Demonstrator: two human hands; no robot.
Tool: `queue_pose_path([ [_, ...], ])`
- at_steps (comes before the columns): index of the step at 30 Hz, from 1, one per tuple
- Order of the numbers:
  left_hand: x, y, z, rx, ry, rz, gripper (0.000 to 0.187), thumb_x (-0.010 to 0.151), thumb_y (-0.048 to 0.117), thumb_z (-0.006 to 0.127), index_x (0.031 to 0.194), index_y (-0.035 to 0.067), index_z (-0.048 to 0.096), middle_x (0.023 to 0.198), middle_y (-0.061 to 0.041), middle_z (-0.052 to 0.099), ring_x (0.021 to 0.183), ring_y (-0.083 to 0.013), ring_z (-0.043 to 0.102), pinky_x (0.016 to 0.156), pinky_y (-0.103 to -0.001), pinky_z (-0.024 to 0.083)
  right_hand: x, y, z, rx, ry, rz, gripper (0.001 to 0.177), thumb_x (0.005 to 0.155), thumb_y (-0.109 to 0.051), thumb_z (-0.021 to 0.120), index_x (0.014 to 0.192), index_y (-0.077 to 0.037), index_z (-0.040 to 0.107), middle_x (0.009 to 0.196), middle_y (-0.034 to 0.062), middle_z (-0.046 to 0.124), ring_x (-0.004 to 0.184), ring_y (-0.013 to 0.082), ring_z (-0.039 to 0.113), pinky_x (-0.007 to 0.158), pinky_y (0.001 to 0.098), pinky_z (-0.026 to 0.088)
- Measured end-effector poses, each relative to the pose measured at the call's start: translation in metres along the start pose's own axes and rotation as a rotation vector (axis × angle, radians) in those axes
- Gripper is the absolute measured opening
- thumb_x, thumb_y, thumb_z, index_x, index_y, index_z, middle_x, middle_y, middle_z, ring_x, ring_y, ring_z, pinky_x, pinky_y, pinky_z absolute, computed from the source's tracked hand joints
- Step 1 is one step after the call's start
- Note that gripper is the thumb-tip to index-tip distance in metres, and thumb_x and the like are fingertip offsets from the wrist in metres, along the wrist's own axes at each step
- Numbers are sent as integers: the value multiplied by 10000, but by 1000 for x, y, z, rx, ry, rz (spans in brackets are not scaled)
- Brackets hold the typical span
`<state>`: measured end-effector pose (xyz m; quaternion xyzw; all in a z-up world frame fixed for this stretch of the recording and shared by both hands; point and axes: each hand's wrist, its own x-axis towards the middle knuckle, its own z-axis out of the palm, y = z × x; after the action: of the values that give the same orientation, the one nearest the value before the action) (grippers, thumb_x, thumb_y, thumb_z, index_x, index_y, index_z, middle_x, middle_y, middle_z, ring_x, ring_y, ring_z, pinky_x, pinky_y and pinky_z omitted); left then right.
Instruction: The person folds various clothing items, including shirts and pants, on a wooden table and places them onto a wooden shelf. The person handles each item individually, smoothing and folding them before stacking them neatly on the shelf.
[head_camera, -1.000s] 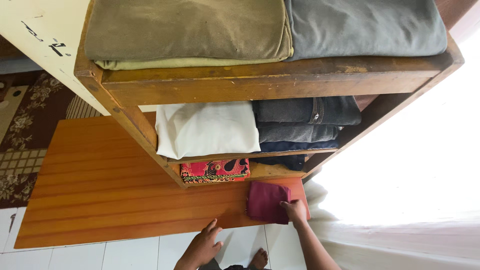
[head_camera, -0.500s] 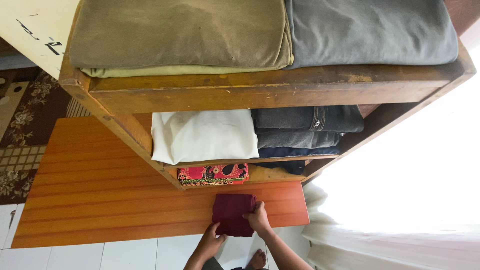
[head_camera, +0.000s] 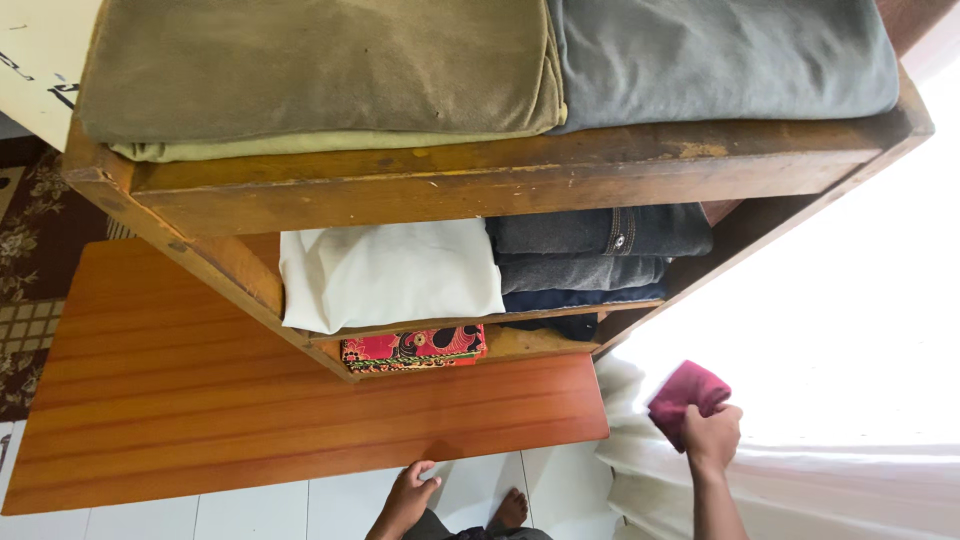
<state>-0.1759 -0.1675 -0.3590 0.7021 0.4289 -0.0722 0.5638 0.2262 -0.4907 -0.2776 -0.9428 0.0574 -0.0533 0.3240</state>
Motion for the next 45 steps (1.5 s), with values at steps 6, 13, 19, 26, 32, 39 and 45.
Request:
queue_pose_path([
  [6,17,3,14,-393,-58,-152,627,958,529,544,1418,104,567,1391,-99,687,1168,-212,721,967,-376,588,-96,-45,-6,402,-459,9,113,904,-10,601,974,14,516,679,169,646,497,303,643,404,428,479],
  [13,28,33,30,-927,-79,-172,756,918,616,455,1511,146,466,1485,-112,572,1203,-271,587,961,-465,500,-231,-82,94,-13,-847,-1239,194,859,-75,629,1048,-51,592,1567,251,425,1452,471,379,1163,531,378],
  [19,10,1,11,-740,30,-258,847,939,587,513,1590,80,325,1593,-124,437,1360,-302,530,1073,-457,465,-258,-89,116,-237,-944,-1473,581,841,-65,588,1416,-59,508,1626,173,309,1500,394,278,1196,604,136],
  [26,-19,1,-16,-575,100,-98,787,946,506,519,1586,88,331,1622,-115,414,1471,-259,444,1171,-447,398,-169,-29,102,-110,-498,-935,768,764,138,472,1426,-241,564,1525,67,526,1437,272,449,1232,532,198],
  [32,-22,-13,-43,-546,89,-63,784,972,524,493,1597,92,299,1632,-133,377,1500,-262,391,1188,-456,370,-91,-1,60,-170,-246,-572,724,754,56,525,1443,-166,539,1511,167,523,1399,355,462,1153,546,281],
  [39,-30,-46,-113,-508,185,-49,734,950,530,510,1533,90,437,1595,-133,446,1479,-278,424,1156,-469,412,-144,-26,75,27,-27,-581,676,831,-44,587,1499,-106,505,1524,242,500,1406,428,465,1113,567,364],
  [45,-53,-101,-191,-437,263,-88,667,964,531,512,1483,112,503,1526,-120,488,1410,-265,476,1112,-435,431,-260,-97,158,-323,-284,-698,692,846,-113,612,1523,-154,471,1610,140,405,1488,368,346,1154,597,274],
])
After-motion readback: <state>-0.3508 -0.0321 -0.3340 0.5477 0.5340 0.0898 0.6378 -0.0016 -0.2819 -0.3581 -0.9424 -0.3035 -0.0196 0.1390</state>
